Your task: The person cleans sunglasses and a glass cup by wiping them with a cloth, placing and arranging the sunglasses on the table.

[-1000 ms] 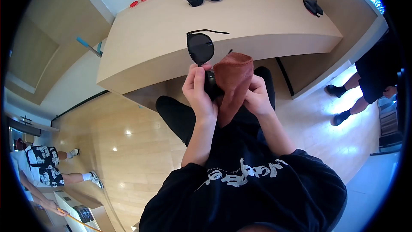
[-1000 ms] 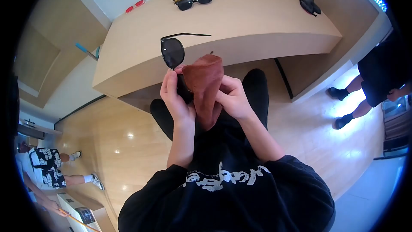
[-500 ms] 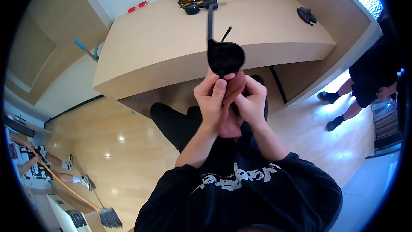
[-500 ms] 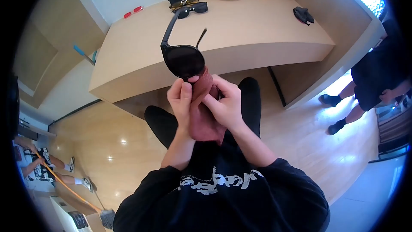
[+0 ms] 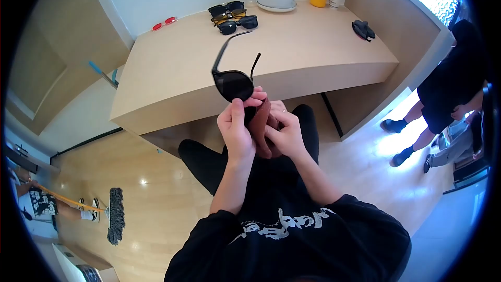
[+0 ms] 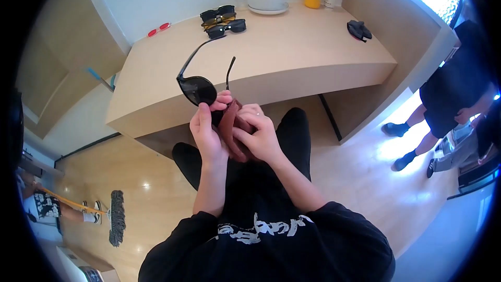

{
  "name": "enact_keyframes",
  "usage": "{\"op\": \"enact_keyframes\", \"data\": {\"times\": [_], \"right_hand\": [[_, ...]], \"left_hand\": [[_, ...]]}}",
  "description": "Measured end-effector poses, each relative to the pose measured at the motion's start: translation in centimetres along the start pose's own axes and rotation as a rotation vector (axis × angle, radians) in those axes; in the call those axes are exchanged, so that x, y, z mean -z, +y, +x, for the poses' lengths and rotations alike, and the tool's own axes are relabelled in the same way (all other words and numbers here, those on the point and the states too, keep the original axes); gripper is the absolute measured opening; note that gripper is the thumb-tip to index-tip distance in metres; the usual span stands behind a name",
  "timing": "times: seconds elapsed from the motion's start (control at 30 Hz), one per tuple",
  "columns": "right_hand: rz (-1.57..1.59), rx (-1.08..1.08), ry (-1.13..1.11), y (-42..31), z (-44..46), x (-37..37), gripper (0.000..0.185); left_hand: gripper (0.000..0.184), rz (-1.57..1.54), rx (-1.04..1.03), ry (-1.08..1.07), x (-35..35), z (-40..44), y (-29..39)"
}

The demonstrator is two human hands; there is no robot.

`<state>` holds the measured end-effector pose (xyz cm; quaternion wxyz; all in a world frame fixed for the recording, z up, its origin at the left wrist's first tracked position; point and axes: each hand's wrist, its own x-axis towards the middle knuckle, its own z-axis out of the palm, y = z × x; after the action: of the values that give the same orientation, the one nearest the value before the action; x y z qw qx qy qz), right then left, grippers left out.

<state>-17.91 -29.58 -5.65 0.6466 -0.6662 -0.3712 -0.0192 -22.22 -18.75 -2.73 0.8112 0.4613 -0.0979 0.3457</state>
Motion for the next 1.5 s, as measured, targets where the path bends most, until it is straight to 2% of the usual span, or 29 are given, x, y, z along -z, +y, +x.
{"op": "enact_keyframes", "data": {"times": [0.03,0.17,0.23,0.3,0.37,0.47,0.57,0.73,0.83,0.9,0.97,1.03,1.1,1.13,1.17,1.2,1.23,1.3,1.37,1.43,1.5], "right_hand": [[-0.078,0.092,0.051,0.0,0.3,-0.2,0.02],[-0.083,0.029,0.112,-0.3,-0.1,-0.4,0.022],[-0.081,0.045,0.149,-0.6,-0.3,-0.7,0.022],[0.14,-0.123,0.222,-1.7,-0.2,-0.6,0.023],[0.089,-0.086,0.194,-1.2,0.0,-0.4,0.022],[0.294,-0.148,0.139,-1.0,0.0,-1.2,0.02],[0.13,-0.121,0.004,-0.9,0.0,-1.1,0.021],[0.099,-0.078,0.006,-1.1,0.2,-0.8,0.023],[0.074,0.005,0.066,-1.2,0.1,-1.2,0.021],[0.109,-0.068,0.087,-2.5,-0.1,-1.7,0.02],[0.234,-0.169,0.154,-3.4,0.1,-2.6,0.02],[0.186,-0.144,0.123,-3.1,0.2,-2.6,0.021],[-0.027,-0.064,-0.011,-2.4,0.3,-2.0,0.022],[-0.012,-0.007,-0.028,-1.0,0.6,-1.7,0.022],[0.003,0.041,-0.049,0.0,0.4,-1.5,0.021],[0.067,-0.004,-0.037,-0.4,0.4,-1.0,0.021],[0.146,-0.039,-0.039,-0.7,0.8,-0.8,0.022],[0.098,-0.007,0.0,-0.7,0.5,-0.3,0.022],[0.211,-0.107,0.047,-0.8,-0.3,0.1,0.019],[0.25,-0.147,-0.012,-0.7,-0.7,0.6,0.02],[0.655,-0.268,0.062,-1.0,-1.1,0.2,0.026]], "left_hand": [[0.035,-0.06,-0.017,0.091,-0.3,0.3,-0.1],[0.034,-0.05,0.034,0.105,-0.4,-0.9,-0.9],[0.035,-0.067,0.116,0.008,0.0,-1.5,-1.5],[0.037,-0.044,0.156,-0.111,-0.1,-2.1,-1.8],[0.037,-0.015,0.091,-0.125,-0.2,-1.9,-1.6],[0.037,-0.013,0.09,-0.158,0.3,-1.4,-0.6],[0.034,-0.013,0.051,-0.049,0.2,-0.3,1.1],[0.037,-0.084,0.089,0.003,0.3,-0.3,1.0],[0.038,0.014,0.079,-0.023,0.2,-1.5,0.2],[0.037,0.001,0.167,0.049,0.3,-2.6,-0.4],[0.036,-0.004,0.119,0.028,0.4,-2.5,0.1],[0.036,0.05,0.118,0.063,0.9,-2.3,0.5],[0.035,0.183,0.122,0.119,1.1,-2.1,1.1],[0.035,0.163,0.176,0.206,1.2,-1.7,1.0],[0.036,0.157,0.07,0.154,0.8,-0.9,1.4],[0.037,0.153,0.01,0.135,0.5,-0.4,1.0],[0.039,0.119,0.007,0.107,0.3,-0.1,0.6],[0.04,0.119,-0.021,-0.004,-0.3,0.1,0.5],[0.04,0.074,-0.06,-0.051,-0.7,-0.1,0.2],[0.041,0.037,-0.102,-0.074,-0.9,-0.2,-0.3],[0.045,-0.039,-0.225,-0.168,-0.2,0.1,-0.8]]}}
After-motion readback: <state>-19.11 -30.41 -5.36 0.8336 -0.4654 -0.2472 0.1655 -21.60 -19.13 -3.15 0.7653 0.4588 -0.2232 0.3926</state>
